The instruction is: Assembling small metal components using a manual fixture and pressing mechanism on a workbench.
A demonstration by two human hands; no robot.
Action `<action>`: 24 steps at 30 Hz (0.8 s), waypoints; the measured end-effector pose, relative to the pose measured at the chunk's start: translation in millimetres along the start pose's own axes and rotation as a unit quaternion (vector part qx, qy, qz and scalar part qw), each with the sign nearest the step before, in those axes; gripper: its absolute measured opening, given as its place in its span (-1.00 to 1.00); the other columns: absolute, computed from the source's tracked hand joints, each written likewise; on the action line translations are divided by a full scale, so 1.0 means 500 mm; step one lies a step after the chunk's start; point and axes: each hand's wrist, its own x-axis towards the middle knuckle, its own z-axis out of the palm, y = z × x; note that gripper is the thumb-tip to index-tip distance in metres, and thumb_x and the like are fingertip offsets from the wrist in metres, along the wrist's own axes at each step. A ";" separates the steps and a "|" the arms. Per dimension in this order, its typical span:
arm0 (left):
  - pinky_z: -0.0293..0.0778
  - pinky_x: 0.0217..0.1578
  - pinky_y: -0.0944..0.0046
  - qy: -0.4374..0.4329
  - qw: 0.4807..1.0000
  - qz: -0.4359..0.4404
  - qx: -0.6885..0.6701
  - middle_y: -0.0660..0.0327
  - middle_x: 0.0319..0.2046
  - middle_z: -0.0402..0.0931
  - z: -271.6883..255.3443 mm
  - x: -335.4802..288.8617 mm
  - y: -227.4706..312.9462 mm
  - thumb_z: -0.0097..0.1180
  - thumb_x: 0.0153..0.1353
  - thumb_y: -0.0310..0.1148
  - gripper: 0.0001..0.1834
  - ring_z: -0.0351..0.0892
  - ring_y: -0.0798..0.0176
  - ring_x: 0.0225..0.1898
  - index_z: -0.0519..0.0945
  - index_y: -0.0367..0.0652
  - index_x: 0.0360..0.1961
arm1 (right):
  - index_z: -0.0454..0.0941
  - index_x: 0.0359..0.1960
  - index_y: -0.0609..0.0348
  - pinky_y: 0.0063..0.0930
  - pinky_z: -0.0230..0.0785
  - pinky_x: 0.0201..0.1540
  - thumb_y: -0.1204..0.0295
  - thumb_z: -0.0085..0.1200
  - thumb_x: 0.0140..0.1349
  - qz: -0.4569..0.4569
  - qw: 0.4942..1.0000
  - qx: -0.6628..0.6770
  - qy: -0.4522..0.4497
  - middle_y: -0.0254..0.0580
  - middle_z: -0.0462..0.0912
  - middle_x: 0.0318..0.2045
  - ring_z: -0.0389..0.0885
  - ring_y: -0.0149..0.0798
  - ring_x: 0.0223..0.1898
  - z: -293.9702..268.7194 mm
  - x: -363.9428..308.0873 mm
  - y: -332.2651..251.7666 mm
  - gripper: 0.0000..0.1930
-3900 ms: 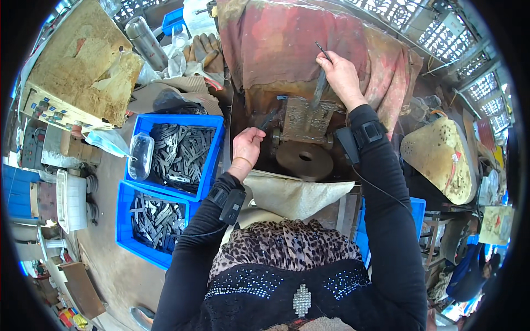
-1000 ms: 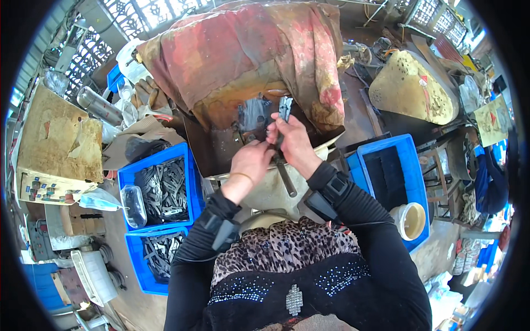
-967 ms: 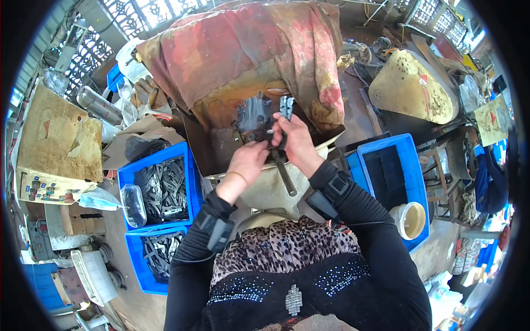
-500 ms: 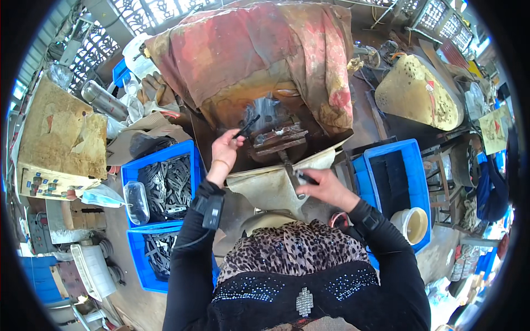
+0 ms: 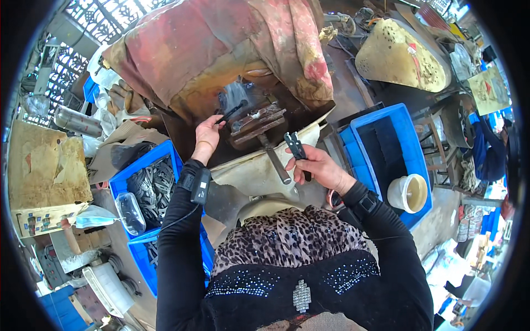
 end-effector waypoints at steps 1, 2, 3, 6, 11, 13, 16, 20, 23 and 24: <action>0.49 -0.15 0.39 0.001 1.000 0.009 -0.006 0.19 -0.27 0.66 0.002 0.000 -0.002 -0.18 0.15 -0.74 -0.57 0.64 0.35 -0.26 0.64 -0.19 -0.09 | 0.32 0.22 0.17 -0.54 0.34 -0.41 0.47 -0.06 0.35 0.001 1.000 -0.021 0.002 -0.29 0.57 -0.29 0.46 -0.46 -0.45 -0.004 -0.003 0.003 -0.59; 0.49 -0.15 0.39 0.005 1.000 0.017 -0.011 0.16 -0.27 0.67 0.000 0.002 -0.009 -0.16 0.16 -0.72 -0.58 0.65 0.34 -0.26 0.65 -0.16 -0.10 | 0.35 0.21 0.15 -0.51 0.37 -0.39 0.45 -0.02 0.34 0.000 0.999 -0.042 0.001 -0.30 0.58 -0.31 0.49 -0.45 -0.43 -0.004 0.001 0.005 -0.60; 0.49 -0.15 0.39 0.009 1.000 0.017 -0.009 0.16 -0.27 0.67 0.001 0.004 -0.016 -0.16 0.16 -0.72 -0.58 0.65 0.34 -0.26 0.65 -0.16 -0.10 | 0.35 0.21 0.15 -0.51 0.37 -0.39 0.45 -0.02 0.34 0.000 0.999 -0.042 -0.003 -0.30 0.58 -0.31 0.49 -0.45 -0.43 0.002 0.002 0.006 -0.60; 0.49 -0.11 0.38 -0.011 0.998 0.064 -0.016 0.14 -0.27 0.68 0.003 0.003 -0.027 -0.15 0.16 -0.73 -0.58 0.65 0.31 -0.23 0.66 -0.14 -0.10 | 0.46 0.11 0.05 -0.38 0.45 -0.34 0.36 0.13 0.27 -0.106 0.922 -0.371 -0.011 -0.19 0.63 -0.35 0.62 -0.29 -0.40 0.037 -0.013 0.002 -0.63; 0.49 -0.08 0.37 -0.079 0.991 0.076 0.077 0.14 -0.24 0.68 0.005 0.001 0.004 -0.12 0.15 -0.72 -0.58 0.65 0.30 -0.19 0.67 -0.11 -0.11 | 0.53 0.02 -0.04 -0.28 0.48 -0.33 0.28 0.25 0.15 -0.213 0.842 -0.496 -0.003 -0.13 0.65 -0.37 0.65 -0.12 -0.39 0.046 -0.005 0.010 -0.62; 0.50 -0.05 0.34 -0.104 0.986 0.094 0.095 0.11 -0.20 0.67 -0.003 -0.002 0.004 -0.10 0.14 -0.72 -0.57 0.65 0.24 -0.15 0.66 -0.08 -0.09 | 0.53 0.02 -0.07 -0.25 0.49 -0.35 0.28 0.26 0.10 -0.213 0.815 -0.539 -0.019 -0.13 0.65 -0.36 0.63 -0.04 -0.40 0.048 -0.001 0.007 -0.60; 0.51 -0.04 0.29 -0.117 0.972 0.141 0.149 0.10 -0.16 0.66 -0.005 0.006 0.006 -0.08 0.12 -0.71 -0.56 0.65 0.16 -0.11 0.65 -0.06 -0.07 | 0.53 0.01 -0.08 -0.23 0.49 -0.37 0.30 0.27 0.07 -0.214 0.791 -0.573 -0.030 -0.15 0.64 -0.38 0.62 -0.02 -0.41 0.054 0.002 -0.001 -0.58; 0.53 -0.03 0.21 -0.119 0.928 0.238 0.259 0.09 -0.12 0.64 0.002 0.007 0.022 -0.05 0.10 -0.68 -0.55 0.63 0.05 -0.07 0.63 -0.03 -0.02 | 0.54 0.00 -0.06 -0.22 0.47 -0.41 0.37 0.25 0.01 -0.230 0.771 -0.593 -0.029 -0.20 0.60 -0.45 0.60 -0.03 -0.45 0.057 -0.001 -0.003 -0.56; 0.53 -0.03 0.16 -0.112 0.902 0.281 0.307 0.09 -0.10 0.62 -0.003 -0.001 0.043 -0.03 0.08 -0.66 -0.53 0.61 0.00 -0.07 0.61 -0.01 0.00 | 0.53 0.00 -0.03 -0.21 0.43 -0.46 0.46 0.22 -0.03 -0.269 0.767 -0.582 -0.019 -0.19 0.53 -0.54 0.57 -0.02 -0.51 0.057 0.000 0.004 -0.54; 0.54 -0.05 0.19 -0.117 0.900 0.268 0.322 0.07 -0.12 0.63 -0.005 -0.006 0.051 0.00 0.09 -0.66 -0.54 0.63 0.05 -0.10 0.61 -0.02 0.00 | 0.53 0.00 -0.01 -0.21 0.44 -0.46 0.46 0.22 -0.03 -0.278 0.754 -0.594 -0.019 -0.19 0.53 -0.54 0.57 -0.03 -0.51 0.056 -0.001 0.006 -0.54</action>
